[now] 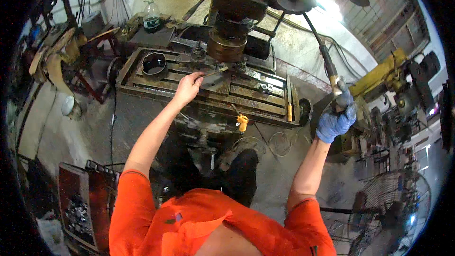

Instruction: The person is deburring metal parts using a hand-held tool. They pick up individual metal pieces from a container, place them on the table of a milling machine, and use the tool to clean the edges before returning the parts to a different bin.

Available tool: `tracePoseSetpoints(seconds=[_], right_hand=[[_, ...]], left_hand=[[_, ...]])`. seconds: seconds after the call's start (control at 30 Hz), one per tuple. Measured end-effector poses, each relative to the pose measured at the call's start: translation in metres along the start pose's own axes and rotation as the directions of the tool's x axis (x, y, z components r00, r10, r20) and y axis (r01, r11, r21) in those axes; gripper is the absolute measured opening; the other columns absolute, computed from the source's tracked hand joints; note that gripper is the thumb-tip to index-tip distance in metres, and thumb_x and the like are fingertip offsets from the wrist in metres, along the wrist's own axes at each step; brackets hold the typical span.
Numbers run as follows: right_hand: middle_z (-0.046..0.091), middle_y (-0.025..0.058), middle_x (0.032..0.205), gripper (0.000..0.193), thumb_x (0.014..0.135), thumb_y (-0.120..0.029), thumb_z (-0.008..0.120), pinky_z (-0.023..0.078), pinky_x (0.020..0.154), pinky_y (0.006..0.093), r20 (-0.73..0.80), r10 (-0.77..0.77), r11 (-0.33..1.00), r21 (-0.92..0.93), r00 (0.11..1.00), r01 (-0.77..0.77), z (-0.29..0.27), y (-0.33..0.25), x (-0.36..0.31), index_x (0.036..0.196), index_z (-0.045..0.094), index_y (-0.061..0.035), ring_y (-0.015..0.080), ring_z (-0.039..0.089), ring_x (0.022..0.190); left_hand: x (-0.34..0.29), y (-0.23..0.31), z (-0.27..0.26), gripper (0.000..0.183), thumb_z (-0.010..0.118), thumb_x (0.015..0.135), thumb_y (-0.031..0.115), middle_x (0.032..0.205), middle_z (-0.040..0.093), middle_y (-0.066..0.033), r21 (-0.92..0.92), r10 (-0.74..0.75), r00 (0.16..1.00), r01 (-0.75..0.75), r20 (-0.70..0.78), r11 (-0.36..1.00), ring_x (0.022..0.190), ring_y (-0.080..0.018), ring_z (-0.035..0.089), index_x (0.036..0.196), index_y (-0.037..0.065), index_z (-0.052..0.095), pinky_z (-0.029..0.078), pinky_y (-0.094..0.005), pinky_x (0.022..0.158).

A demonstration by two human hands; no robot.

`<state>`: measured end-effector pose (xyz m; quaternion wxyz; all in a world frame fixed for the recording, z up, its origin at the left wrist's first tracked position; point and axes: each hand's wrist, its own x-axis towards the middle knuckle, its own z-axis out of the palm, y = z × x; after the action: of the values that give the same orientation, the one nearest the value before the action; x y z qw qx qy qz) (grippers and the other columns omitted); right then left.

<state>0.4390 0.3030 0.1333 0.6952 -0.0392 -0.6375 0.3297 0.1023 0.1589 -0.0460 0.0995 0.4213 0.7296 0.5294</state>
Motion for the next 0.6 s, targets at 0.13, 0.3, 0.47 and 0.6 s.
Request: tracePoseSetpoints(seconds=[0.13,0.3,0.47,0.6], right_hand=[[0.059,0.0196,0.103,0.045,0.085,-0.035,0.042,0.036,0.090,0.0344,-0.028,0.016,0.997,-0.071,0.999,-0.018,-0.001,-0.005,0.007,0.085,0.058,0.0068,0.0222,0.053,0.097],[0.061,0.0177,0.095,0.039,0.083,-0.031,0.048,0.039,0.083,0.0327,-0.091,0.024,0.999,-0.039,0.996,-0.027,0.004,-0.016,0.024,0.088,0.061,0.0049,0.0232,0.055,0.091],[0.063,0.0188,0.086,0.035,0.083,-0.028,0.048,0.041,0.077,0.0311,-0.158,-0.054,0.998,-0.023,0.986,0.051,0.002,-0.012,0.044,0.075,0.060,0.0040,0.0265,0.058,0.084],[0.063,0.0184,0.086,0.035,0.083,-0.027,0.049,0.041,0.071,0.0292,-0.207,-0.108,0.994,-0.034,0.972,0.103,-0.007,0.001,0.059,0.075,0.060,0.0049,0.0234,0.057,0.079]], left_hand=[[0.004,-0.002,0.003,0.029,0.050,0.084,0.019,0.069,0.060,-0.0141,0.004,-0.054,0.998,0.054,0.027,0.999,0.065,-0.0235,0.059,0.105,0.000,0.057,0.045,-0.0324,0.064],[0.013,-0.015,0.001,0.031,0.049,0.086,0.021,0.066,0.059,-0.0127,0.094,0.032,0.999,-0.036,0.036,0.995,0.057,-0.0190,0.058,0.109,0.000,0.055,0.045,-0.0313,0.058],[0.014,-0.001,0.010,0.030,0.048,0.088,0.019,0.062,0.051,-0.0020,0.014,-0.016,0.995,0.015,0.094,1.000,0.049,-0.0082,0.047,0.109,-0.002,0.053,0.040,-0.0239,0.046],[0.017,-0.001,0.014,0.030,0.049,0.087,0.019,0.061,0.051,-0.0022,0.014,0.001,0.998,-0.002,0.056,1.000,0.049,-0.0081,0.047,0.108,-0.002,0.053,0.039,-0.0238,0.045]])
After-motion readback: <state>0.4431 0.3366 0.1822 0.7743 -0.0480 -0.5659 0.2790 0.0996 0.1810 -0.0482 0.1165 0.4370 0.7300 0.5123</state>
